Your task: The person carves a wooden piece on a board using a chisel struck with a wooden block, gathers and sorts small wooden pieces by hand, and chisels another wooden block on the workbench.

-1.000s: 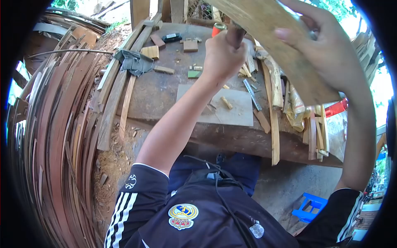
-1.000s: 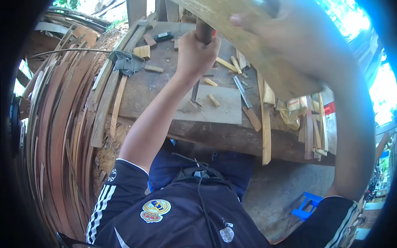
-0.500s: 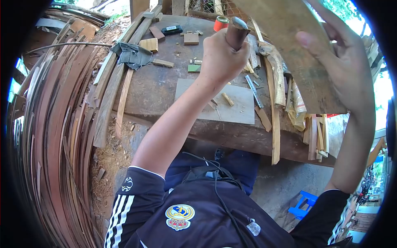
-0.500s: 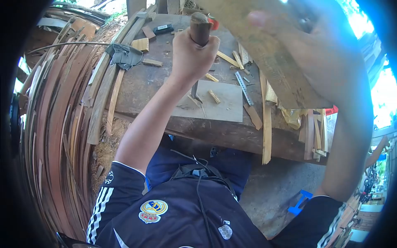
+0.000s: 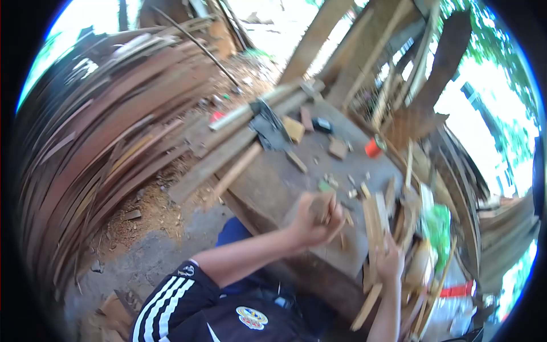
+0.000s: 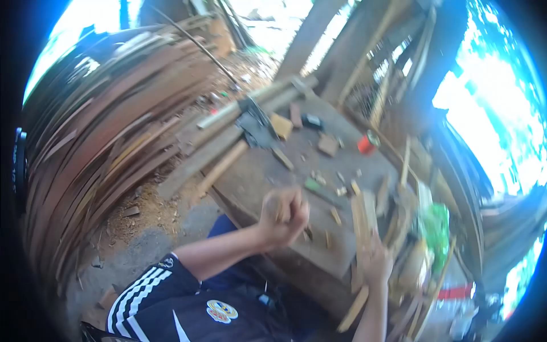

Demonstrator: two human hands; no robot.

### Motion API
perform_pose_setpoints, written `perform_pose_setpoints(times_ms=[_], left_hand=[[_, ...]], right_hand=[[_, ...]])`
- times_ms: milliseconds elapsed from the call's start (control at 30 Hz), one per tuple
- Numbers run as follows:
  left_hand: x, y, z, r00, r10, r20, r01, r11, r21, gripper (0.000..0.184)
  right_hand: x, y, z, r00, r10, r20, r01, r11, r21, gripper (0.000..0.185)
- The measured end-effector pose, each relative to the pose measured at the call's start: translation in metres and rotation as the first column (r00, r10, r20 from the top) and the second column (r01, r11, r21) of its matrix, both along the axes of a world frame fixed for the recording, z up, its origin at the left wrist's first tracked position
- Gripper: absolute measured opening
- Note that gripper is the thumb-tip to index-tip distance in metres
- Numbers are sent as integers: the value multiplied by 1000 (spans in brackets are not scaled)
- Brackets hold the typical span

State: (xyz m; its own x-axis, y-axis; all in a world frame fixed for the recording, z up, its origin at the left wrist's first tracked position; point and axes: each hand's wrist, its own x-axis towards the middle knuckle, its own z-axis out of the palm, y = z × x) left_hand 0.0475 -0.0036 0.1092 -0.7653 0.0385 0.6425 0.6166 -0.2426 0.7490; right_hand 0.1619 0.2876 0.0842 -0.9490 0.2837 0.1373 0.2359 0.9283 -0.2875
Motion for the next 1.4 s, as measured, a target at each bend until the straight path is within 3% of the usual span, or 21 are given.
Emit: perform_pose_setpoints(times_ms=[33,100,200,300,367,433,500,600,667,900,1100,1267,1400], left_hand=[[6,-12,-3,999,39,-30,-40,997,-58,33],[13,-22,-37,995,-12,103,24,993,-111,31],[23,-34,-46,962,-253,107,210,929,305,27],[20,-34,-63,955,-283,84,221,874,433,30],[21,-33,-64,933,-346,95,256,826,502,30],[23,-33,-55,918,-388,83,297,810,505,30],[24,-31,-46,925,-366,101,286,847,447,28],[25,-32,-46,917,-382,118,321,880,350,29],[26,-32,-44,903,-414,112,348,860,373,29],[30,-21,-34,935,-341,100,287,891,351,27],[26,-14,-22,963,-255,93,215,926,312,24],[22,-12,-23,948,-312,68,273,902,334,20],[22,-14,-25,946,-321,38,289,894,343,18]], right_hand=[[-5,-1,-3,998,-54,36,52,998,47,67],[-14,-8,-6,988,-143,55,144,990,-8,64],[-23,-4,-42,925,59,-375,66,948,311,54],[-29,-23,-33,824,208,-527,101,861,499,38],[-32,-43,-57,813,266,-518,-173,960,223,28],[-29,-86,-66,773,420,-475,-469,883,17,24],[-26,-121,-84,848,320,-423,-418,894,-161,24],[-33,-117,-116,820,200,-536,-329,932,-155,25],[-29,-114,-117,831,190,-523,-324,929,-177,23],[-32,-112,-109,810,214,-547,-354,921,-163,18],[-26,-112,-107,832,156,-533,-332,909,-253,18],[-19,-92,-96,867,119,-485,-230,957,-177,17],[-4,-74,-76,869,33,-493,-171,956,-238,16]])
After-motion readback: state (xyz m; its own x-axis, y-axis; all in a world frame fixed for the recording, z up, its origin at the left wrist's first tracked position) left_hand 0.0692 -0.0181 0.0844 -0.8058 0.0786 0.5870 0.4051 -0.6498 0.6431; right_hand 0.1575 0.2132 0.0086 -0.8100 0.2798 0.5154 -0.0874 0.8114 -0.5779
